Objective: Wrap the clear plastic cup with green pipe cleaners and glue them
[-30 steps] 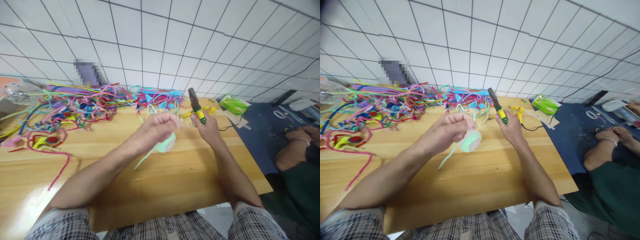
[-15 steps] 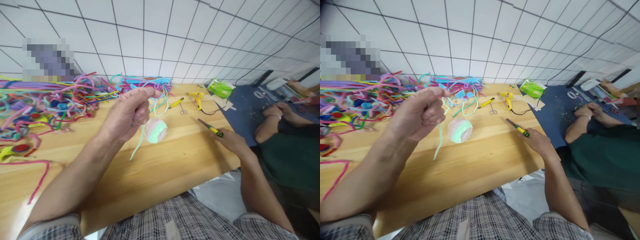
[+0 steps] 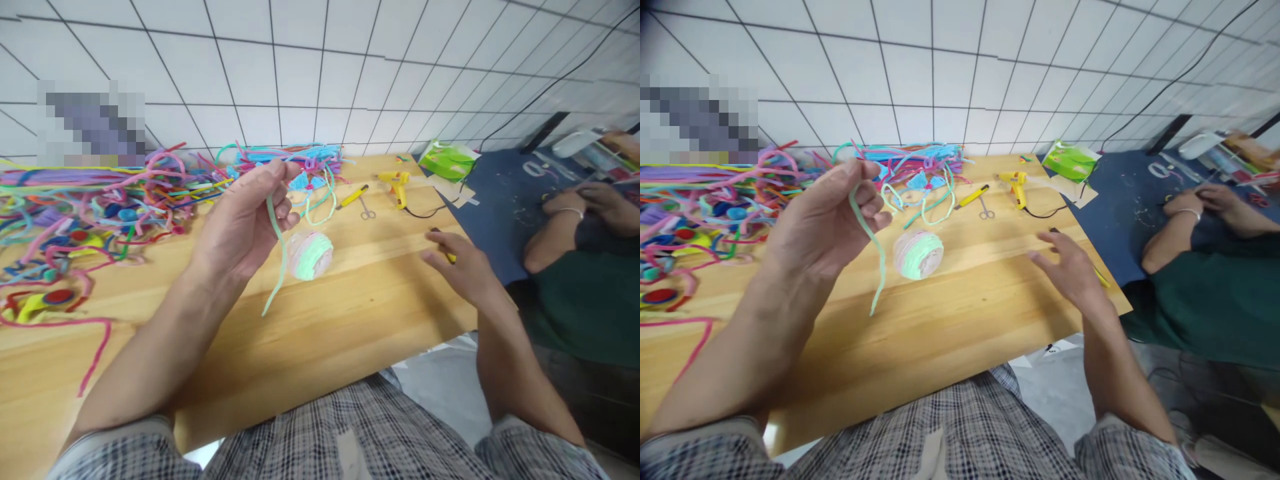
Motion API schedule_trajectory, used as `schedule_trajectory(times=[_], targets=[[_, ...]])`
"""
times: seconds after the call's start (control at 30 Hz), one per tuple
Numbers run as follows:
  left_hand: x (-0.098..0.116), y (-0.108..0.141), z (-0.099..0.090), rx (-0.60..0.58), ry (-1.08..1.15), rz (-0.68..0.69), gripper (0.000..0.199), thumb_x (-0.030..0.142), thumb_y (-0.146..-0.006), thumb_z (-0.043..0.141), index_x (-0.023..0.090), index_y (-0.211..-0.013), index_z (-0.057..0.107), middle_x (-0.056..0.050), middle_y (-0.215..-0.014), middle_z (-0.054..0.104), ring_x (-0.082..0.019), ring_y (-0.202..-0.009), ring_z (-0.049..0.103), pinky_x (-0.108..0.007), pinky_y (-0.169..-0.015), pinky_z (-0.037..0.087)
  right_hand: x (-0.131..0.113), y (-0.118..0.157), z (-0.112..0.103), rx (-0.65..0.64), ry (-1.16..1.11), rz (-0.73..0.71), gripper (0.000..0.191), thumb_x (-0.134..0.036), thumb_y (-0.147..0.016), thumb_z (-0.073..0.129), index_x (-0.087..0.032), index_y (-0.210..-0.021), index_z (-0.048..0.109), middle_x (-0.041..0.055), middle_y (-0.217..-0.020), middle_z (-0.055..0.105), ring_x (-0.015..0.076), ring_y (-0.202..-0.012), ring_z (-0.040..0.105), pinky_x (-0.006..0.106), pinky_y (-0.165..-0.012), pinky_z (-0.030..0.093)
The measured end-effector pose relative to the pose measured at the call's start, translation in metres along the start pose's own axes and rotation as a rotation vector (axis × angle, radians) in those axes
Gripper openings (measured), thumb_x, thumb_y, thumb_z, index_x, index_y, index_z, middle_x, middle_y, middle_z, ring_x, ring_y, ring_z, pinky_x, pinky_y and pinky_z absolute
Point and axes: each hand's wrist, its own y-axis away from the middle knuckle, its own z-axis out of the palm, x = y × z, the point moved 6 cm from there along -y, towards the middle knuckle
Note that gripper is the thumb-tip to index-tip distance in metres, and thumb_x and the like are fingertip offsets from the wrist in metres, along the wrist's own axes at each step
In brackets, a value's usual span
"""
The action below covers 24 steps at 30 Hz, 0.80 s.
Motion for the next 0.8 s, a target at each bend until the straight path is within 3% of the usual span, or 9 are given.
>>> schedule_trajectory(times=[0.07, 0.13, 0.2, 0.27, 0.33, 0.43, 0.57, 0.7, 0.8], targets=[[-0.001, 0.003, 0.002, -0.024, 0.028, 0.015, 0.024, 0.022, -0.113, 0.07, 0.018, -0.092, 0.081, 0.002, -0.071, 0.052, -0.008, -0.061, 0.052, -0.021, -0.06, 0.051, -0.069, 0.008, 0.012, -0.133, -0.346, -0.231, 0.049, -0.063, -0.103, 0.074, -0.032, -0.141, 0.076, 0.0114, -0.149, 0.079, 0.0341, -0.132, 0.077, 0.055, -0.117, 0.063], [-0.004, 0.007, 0.005, -0.06, 0.006, 0.027, 0.017, 0.028, -0.111, 0.077, 0.02, -0.096, 0.082, 0.001, -0.079, 0.061, -0.009, -0.066, 0.056, -0.022, -0.064, 0.053, -0.135, 0.017, 0.029, -0.27, -0.553, -0.395, 0.053, -0.063, -0.102, 0.08, -0.034, -0.146, 0.072, 0.009, -0.154, 0.077, 0.0314, -0.141, 0.074, 0.053, -0.122, 0.06], [-0.007, 0.011, 0.006, -0.064, -0.055, 0.059, 0.014, 0.034, -0.106, 0.085, 0.022, -0.099, 0.083, 0.0, -0.09, 0.072, -0.01, -0.073, 0.062, -0.023, -0.069, 0.056, -0.187, 0.021, 0.05, -0.361, -0.714, -0.462, 0.06, -0.06, -0.099, 0.086, -0.033, -0.149, 0.067, 0.0093, -0.157, 0.075, 0.0301, -0.146, 0.071, 0.053, -0.127, 0.056], [-0.007, 0.014, 0.005, -0.029, -0.132, 0.13, 0.019, 0.041, -0.104, 0.088, 0.023, -0.102, 0.083, -0.001, -0.096, 0.078, -0.013, -0.083, 0.072, -0.024, -0.075, 0.059, -0.22, 0.02, 0.071, -0.42, -0.884, -0.46, 0.059, -0.061, -0.097, 0.088, -0.032, -0.143, 0.066, 0.0086, -0.147, 0.078, 0.0282, -0.139, 0.073, 0.05, -0.122, 0.057], [-0.004, 0.017, 0.004, 0.002, -0.195, 0.212, 0.023, 0.047, -0.104, 0.088, 0.024, -0.105, 0.083, -0.001, -0.097, 0.081, -0.016, -0.092, 0.078, -0.027, -0.081, 0.063, -0.236, 0.015, 0.089, -0.448, -1.032, -0.391, 0.057, -0.068, -0.094, 0.088, -0.031, -0.131, 0.066, 0.0046, -0.122, 0.081, 0.0248, -0.116, 0.077, 0.045, -0.106, 0.062], [-0.003, 0.021, 0.007, 0.004, -0.222, 0.284, 0.024, 0.048, -0.104, 0.087, 0.025, -0.107, 0.082, -0.002, -0.101, 0.086, -0.019, -0.101, 0.083, -0.03, -0.091, 0.065, -0.244, 0.01, 0.102, -0.472, -1.139, -0.299, 0.057, -0.072, -0.086, 0.093, -0.029, -0.115, 0.069, -0.0011, -0.098, 0.074, 0.0188, -0.09, 0.07, 0.037, -0.086, 0.058], [-0.012, 0.027, 0.016, -0.035, -0.171, 0.293, 0.027, 0.05, -0.102, 0.088, 0.025, -0.106, 0.078, -0.003, -0.108, 0.089, -0.02, -0.111, 0.086, -0.032, -0.098, 0.066, -0.247, 0.007, 0.094, -0.372, -1.173, -0.313, 0.053, -0.067, -0.081, 0.099, -0.027, -0.097, 0.069, -0.0037, -0.089, 0.069, 0.0161, -0.084, 0.063, 0.034, -0.083, 0.053], [-0.027, 0.032, 0.026, -0.108, -0.113, 0.258, 0.04, 0.057, -0.094, 0.095, 0.026, -0.103, 0.07, -0.001, -0.104, 0.089, -0.02, -0.106, 0.086, -0.031, -0.094, 0.067, -0.245, 0.008, 0.088, -0.276, -1.184, -0.321, 0.056, -0.066, -0.078, 0.101, -0.025, -0.083, 0.063, -0.0058, -0.078, 0.062, 0.014, -0.075, 0.055, 0.032, -0.075, 0.048], [-0.031, 0.031, 0.03, -0.183, -0.09, 0.212, 0.052, 0.062, -0.083, 0.102, 0.025, -0.098, 0.068, 0.0, -0.098, 0.087, -0.02, -0.1, 0.085, -0.032, -0.096, 0.067, -0.24, 0.011, 0.084, -0.309, -1.165, -0.337, 0.059, -0.074, -0.082, 0.095, -0.025, -0.081, 0.064, -0.0052, -0.074, 0.062, 0.0138, -0.07, 0.054, 0.031, -0.069, 0.046]])
